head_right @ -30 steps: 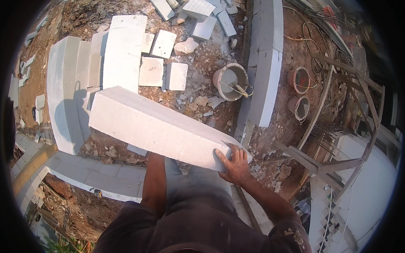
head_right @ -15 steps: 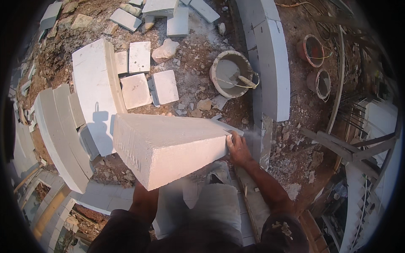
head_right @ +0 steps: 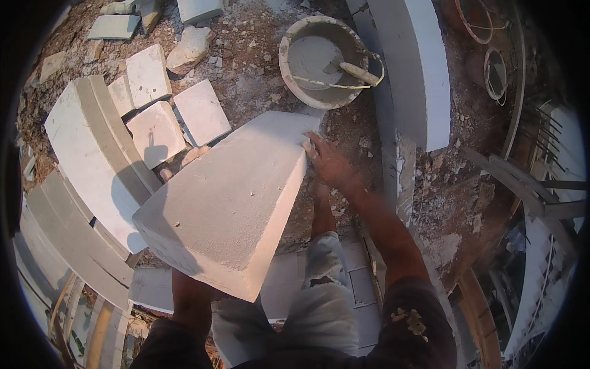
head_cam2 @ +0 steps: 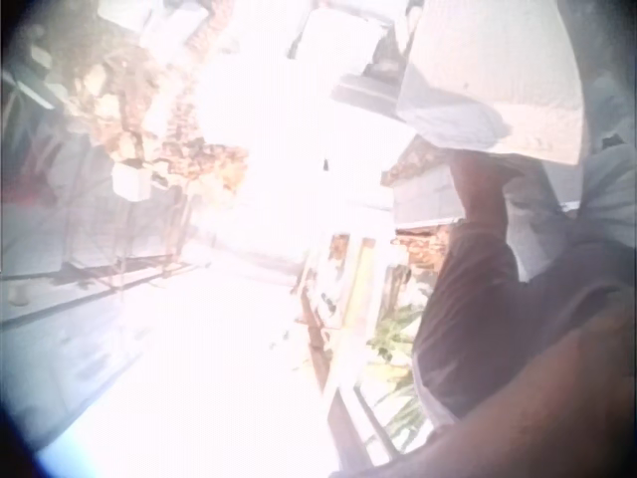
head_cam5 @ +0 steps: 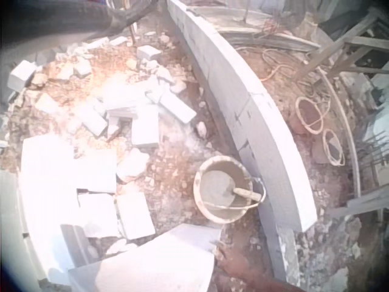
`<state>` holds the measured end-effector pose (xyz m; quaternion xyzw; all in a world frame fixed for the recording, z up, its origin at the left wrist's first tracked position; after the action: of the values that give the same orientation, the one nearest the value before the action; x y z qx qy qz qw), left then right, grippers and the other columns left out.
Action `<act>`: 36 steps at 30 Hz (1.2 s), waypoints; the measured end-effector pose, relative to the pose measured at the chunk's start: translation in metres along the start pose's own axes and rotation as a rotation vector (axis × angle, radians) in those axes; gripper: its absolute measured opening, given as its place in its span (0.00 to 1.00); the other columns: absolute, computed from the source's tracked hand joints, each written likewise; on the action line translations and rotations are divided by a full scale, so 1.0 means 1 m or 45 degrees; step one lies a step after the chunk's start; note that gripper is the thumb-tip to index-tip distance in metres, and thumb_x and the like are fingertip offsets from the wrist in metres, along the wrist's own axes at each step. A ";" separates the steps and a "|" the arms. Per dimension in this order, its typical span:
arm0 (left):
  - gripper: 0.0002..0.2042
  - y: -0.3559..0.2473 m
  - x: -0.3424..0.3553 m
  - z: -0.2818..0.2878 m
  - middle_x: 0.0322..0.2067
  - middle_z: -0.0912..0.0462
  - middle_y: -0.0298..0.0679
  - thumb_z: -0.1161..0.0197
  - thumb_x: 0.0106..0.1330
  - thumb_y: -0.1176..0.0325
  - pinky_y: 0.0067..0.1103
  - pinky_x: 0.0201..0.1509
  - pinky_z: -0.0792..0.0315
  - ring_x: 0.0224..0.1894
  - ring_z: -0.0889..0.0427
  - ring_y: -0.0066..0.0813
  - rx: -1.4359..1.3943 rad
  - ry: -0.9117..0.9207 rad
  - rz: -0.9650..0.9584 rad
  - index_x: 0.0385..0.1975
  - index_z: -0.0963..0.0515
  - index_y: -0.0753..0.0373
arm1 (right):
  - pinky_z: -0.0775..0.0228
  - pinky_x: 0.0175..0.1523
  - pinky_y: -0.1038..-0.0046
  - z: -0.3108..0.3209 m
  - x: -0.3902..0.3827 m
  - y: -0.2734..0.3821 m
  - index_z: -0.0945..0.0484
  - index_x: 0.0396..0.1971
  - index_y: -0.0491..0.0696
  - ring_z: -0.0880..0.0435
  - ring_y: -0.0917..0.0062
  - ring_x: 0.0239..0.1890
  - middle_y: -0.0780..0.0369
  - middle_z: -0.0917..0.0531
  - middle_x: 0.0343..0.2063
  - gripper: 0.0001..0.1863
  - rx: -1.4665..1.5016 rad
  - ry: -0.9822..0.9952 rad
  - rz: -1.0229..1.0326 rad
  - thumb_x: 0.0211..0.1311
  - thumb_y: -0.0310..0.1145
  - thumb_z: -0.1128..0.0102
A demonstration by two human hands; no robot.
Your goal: The person scoops mortar from a bucket with a trowel and applies it to a white rectangular tile. They place the tile onto a low wall, adjust its position, and tap it with the trowel to secure it. The person repeats this process with additional tiles along the wall.
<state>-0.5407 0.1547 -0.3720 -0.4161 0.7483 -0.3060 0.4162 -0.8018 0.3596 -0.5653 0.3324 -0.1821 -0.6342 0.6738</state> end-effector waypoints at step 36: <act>0.50 -0.067 -0.040 -0.043 0.56 0.24 0.55 0.61 0.64 0.24 0.35 0.67 0.37 0.60 0.26 0.43 1.258 -0.112 -0.173 0.59 0.31 0.76 | 0.28 0.52 0.58 0.087 0.016 -0.171 0.29 0.53 0.48 0.21 0.54 0.50 0.53 0.20 0.47 0.26 -0.124 -0.093 -0.773 0.54 0.38 0.32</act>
<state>-0.5416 0.1635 -0.2831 -0.2296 0.4668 -0.6324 0.5740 -0.9830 0.3296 -0.6222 0.3159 -0.0679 -0.8261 0.4616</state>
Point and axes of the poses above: each hand's wrist, its own x-axis towards the middle knuckle, its own z-axis out of the back of the hand, y = z × x, the point moved 6 cm from there along x, towards the middle knuckle
